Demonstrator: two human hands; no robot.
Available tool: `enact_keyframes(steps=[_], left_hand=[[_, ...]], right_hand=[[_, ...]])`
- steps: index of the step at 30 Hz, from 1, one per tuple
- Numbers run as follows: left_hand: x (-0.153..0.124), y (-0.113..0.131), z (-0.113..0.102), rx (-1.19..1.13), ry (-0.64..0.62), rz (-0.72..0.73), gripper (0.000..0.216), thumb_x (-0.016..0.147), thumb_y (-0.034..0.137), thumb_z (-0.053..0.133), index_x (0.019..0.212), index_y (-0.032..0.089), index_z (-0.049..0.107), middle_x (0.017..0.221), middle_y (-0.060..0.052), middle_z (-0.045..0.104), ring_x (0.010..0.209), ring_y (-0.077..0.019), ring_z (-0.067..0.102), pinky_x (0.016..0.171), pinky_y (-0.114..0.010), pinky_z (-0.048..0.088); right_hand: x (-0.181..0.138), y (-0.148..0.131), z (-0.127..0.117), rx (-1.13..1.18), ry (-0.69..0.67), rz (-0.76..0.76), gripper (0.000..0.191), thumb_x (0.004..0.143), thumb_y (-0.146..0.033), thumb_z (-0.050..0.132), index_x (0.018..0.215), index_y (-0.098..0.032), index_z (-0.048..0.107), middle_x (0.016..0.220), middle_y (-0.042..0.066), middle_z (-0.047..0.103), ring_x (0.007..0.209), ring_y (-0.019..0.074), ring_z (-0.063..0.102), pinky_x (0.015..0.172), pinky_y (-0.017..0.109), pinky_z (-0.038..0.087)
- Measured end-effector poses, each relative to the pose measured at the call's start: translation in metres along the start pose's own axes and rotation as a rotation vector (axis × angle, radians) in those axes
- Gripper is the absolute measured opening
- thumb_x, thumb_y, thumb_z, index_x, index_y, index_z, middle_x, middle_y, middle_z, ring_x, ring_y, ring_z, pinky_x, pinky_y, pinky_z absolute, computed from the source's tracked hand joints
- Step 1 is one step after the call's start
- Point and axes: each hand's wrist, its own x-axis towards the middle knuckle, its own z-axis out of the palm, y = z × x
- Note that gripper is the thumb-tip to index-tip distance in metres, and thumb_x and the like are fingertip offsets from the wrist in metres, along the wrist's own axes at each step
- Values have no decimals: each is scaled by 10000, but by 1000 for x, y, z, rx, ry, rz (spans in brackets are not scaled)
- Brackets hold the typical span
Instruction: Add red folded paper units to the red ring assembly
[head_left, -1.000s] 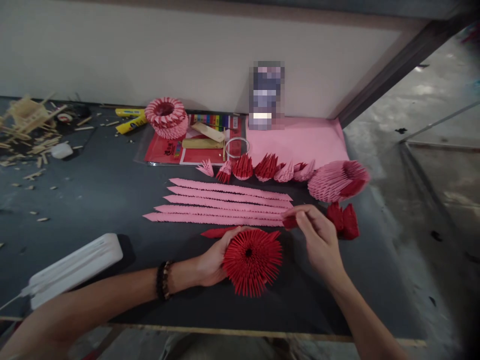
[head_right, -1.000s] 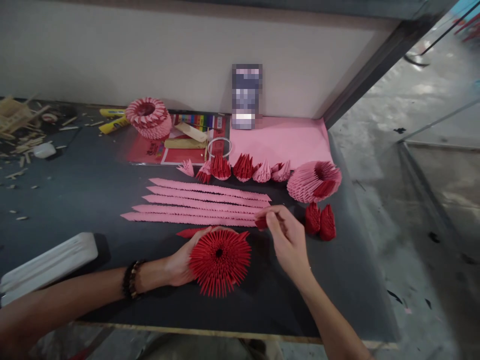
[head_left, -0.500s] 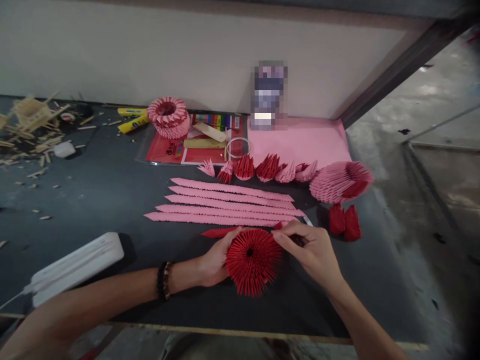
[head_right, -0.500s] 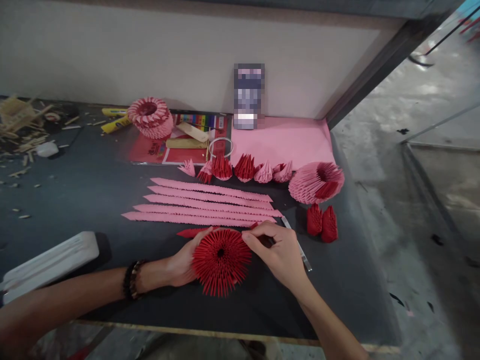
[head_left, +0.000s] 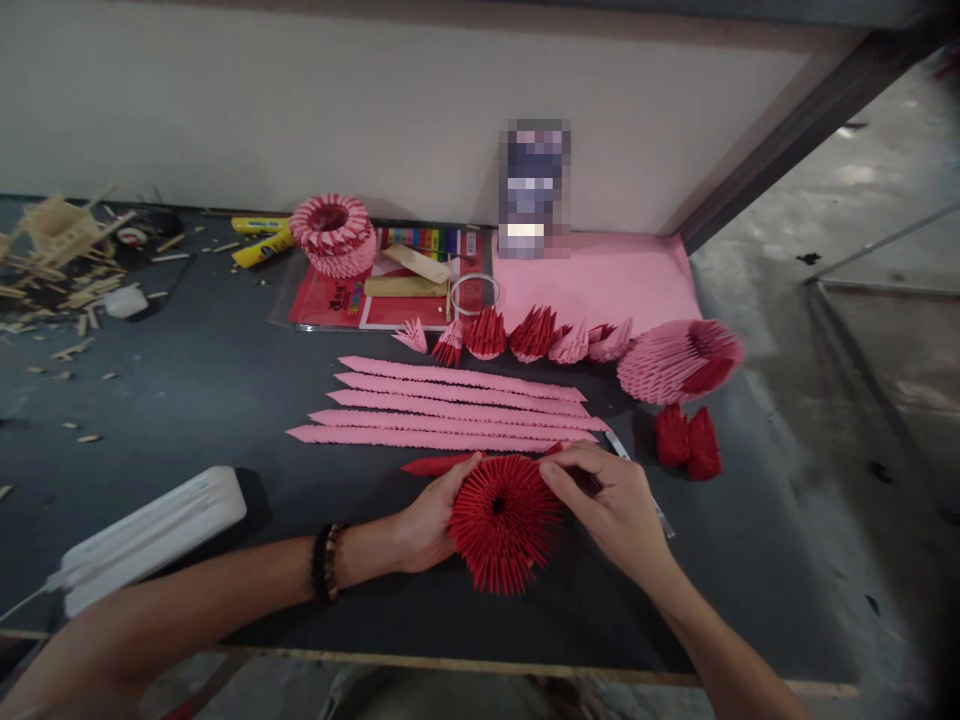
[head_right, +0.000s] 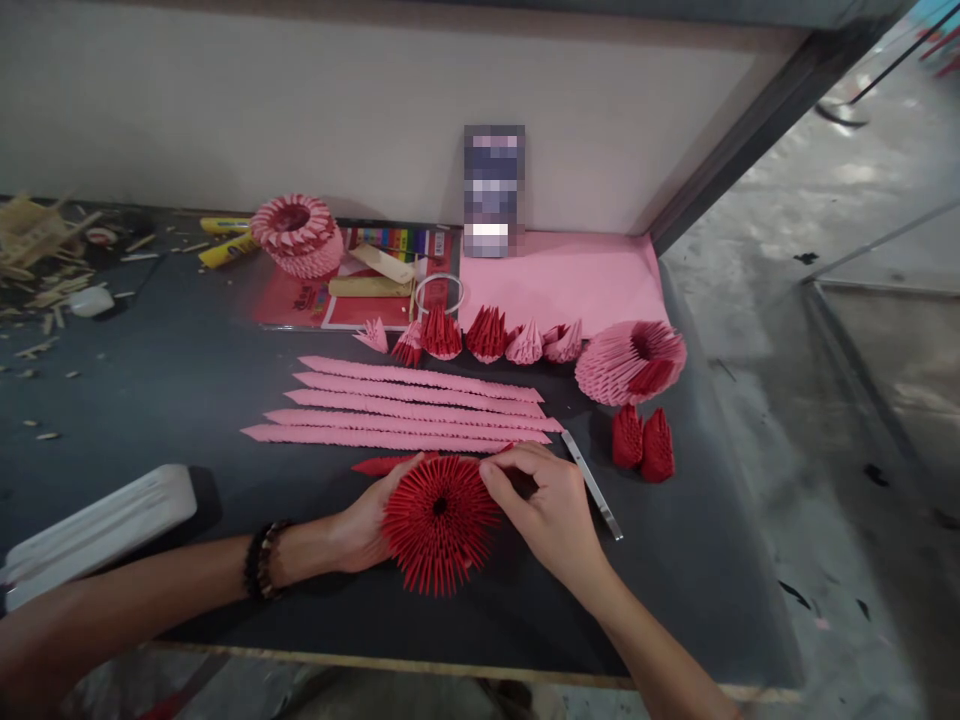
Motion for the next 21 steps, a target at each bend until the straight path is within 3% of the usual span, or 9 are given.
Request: enact_keyframes(steps=[3,7,9,11,14,18,21], left_hand=[[0,-1,-2,-16,-45,17,428,1059,390,429,1119,205,810,1071,-65,825,1154,-259,728,1052,-355,498],[0,1,-6,-74,-105,-71,482,1055,438,396,1151,179,791,1073,-99,818,1118,-267,741,1052,-381,510],[0,2,-9,-116,-147,-95,498,1045,472,397,1203,177,765,1065,-101,815,1136,-273,734,1079,-405,496],[0,2,-10,-150,-178,-94,514,1039,493,397,1257,175,737,1053,-98,813,1150,-272,727,1107,-418,477],[0,2,-12,-171,-189,-79,531,1039,493,394,1293,159,719,1098,-111,803,1192,-275,710,1125,-413,461],[1,1,-12,-166,-191,-69,537,1021,513,419,1279,160,731,1127,-130,795,1216,-311,697,1107,-435,476],[1,2,-10,-165,-151,-50,480,1011,497,456,1226,191,757,1124,-115,800,1238,-316,684,1096,-418,485]], right_hand=[[-1,-2,0,-3,-24,10,240,973,-422,662,873,-242,786,834,64,779,757,246,701,690,386,538],[1,2,-7,3,-7,-17,276,1004,-420,617,949,-235,815,839,59,792,750,231,714,672,366,545],[5,9,-13,-86,42,-62,283,1032,-385,574,1019,-245,820,883,58,803,786,227,725,702,368,553],[11,18,-19,-262,42,-131,203,997,-347,640,1005,-261,824,952,50,813,846,225,738,751,365,565],[16,28,-22,-470,-120,-206,157,907,-274,751,1035,-321,828,1012,17,815,882,214,750,767,340,579],[17,32,-21,-550,-156,-215,314,857,-162,749,1111,-337,807,1065,18,788,840,190,732,733,321,583],[16,33,-19,-562,-109,-219,272,866,-165,730,1089,-305,798,1044,28,767,747,171,700,675,319,571]])
